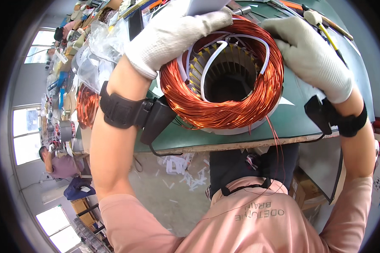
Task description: Inserting insulation paper strips into the slots of an electric motor stator core already containing copper windings.
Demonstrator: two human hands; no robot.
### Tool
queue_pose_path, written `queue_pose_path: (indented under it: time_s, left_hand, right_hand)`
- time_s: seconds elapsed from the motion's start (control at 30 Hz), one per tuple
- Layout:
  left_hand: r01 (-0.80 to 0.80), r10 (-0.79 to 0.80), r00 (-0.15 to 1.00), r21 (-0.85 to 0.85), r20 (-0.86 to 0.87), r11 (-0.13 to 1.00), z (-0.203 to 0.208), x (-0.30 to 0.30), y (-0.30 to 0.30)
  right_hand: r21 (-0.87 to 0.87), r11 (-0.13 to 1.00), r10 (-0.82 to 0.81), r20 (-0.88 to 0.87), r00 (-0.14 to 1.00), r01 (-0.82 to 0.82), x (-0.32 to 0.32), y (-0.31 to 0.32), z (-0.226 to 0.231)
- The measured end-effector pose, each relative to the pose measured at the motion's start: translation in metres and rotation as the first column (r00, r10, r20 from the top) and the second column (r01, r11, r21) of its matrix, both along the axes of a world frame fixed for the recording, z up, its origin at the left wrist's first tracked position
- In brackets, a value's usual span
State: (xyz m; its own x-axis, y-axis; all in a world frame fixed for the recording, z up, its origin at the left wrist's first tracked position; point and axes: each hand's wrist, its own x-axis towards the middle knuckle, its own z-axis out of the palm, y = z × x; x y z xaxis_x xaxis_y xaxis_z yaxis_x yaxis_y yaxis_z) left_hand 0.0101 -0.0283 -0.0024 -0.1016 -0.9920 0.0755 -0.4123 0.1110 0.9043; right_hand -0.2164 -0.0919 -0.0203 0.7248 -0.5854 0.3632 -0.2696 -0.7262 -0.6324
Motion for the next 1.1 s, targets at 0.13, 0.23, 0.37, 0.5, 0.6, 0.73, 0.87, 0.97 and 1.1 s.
queue_pose_path:
  time_s: [0.13, 0.23, 0.37, 0.5, 0.6, 0.73, 0.87, 0.97, 1.1]
  left_hand:
    - [0.0, 0.001, 0.999, -0.016, 0.054, 1.0, 0.001, 0.008, 0.004]
    - [-0.076, 0.076, 0.997, 0.077, 0.005, 0.994, 0.013, -0.013, 0.008]
    - [-0.002, -0.002, 1.0, -0.201, -0.02, 0.98, -0.003, -0.005, 0.003]
    - [-0.029, 0.384, 0.749, -0.552, 0.541, 0.833, 0.018, -0.003, 0.032]
    - [-0.534, 0.604, 0.788, -0.356, 0.119, 0.767, 0.025, 0.002, 0.045]
    - [-0.513, 0.579, 0.733, -0.27, 0.356, 0.815, 0.021, -0.013, 0.065]
    - [-0.439, 0.537, 0.742, -0.315, 0.401, 0.841, 0.01, 0.001, 0.065]
    - [-0.363, 0.479, 0.765, -0.326, 0.43, 0.873, 0.009, -0.007, 0.07]
    - [-0.375, 0.464, 0.823, -0.301, 0.328, 0.877, 0.006, -0.005, 0.059]
  right_hand:
    - [0.078, 0.989, 0.14, -0.154, 0.978, -0.129, 0.004, -0.011, 0.002]
    - [0.078, 0.988, 0.142, -0.145, 0.979, -0.131, -0.004, -0.013, 0.001]
    - [0.074, 0.985, 0.163, -0.102, 0.981, -0.156, -0.011, -0.008, 0.002]
    - [-0.078, 0.989, 0.121, -0.02, 0.992, -0.123, -0.011, -0.008, 0.016]
    - [-0.248, 0.966, 0.102, 0.111, 0.989, -0.072, -0.001, -0.008, 0.032]
    - [0.038, 0.951, 0.308, -0.026, 0.951, -0.307, 0.021, -0.028, 0.042]
    - [-0.086, 0.932, 0.36, 0.097, 0.928, -0.352, 0.043, -0.029, 0.026]
    - [-0.108, 0.941, 0.333, 0.123, 0.935, -0.321, 0.047, -0.024, 0.018]
    - [0.148, 0.954, 0.232, 0.191, 0.954, -0.261, 0.033, -0.028, 0.007]
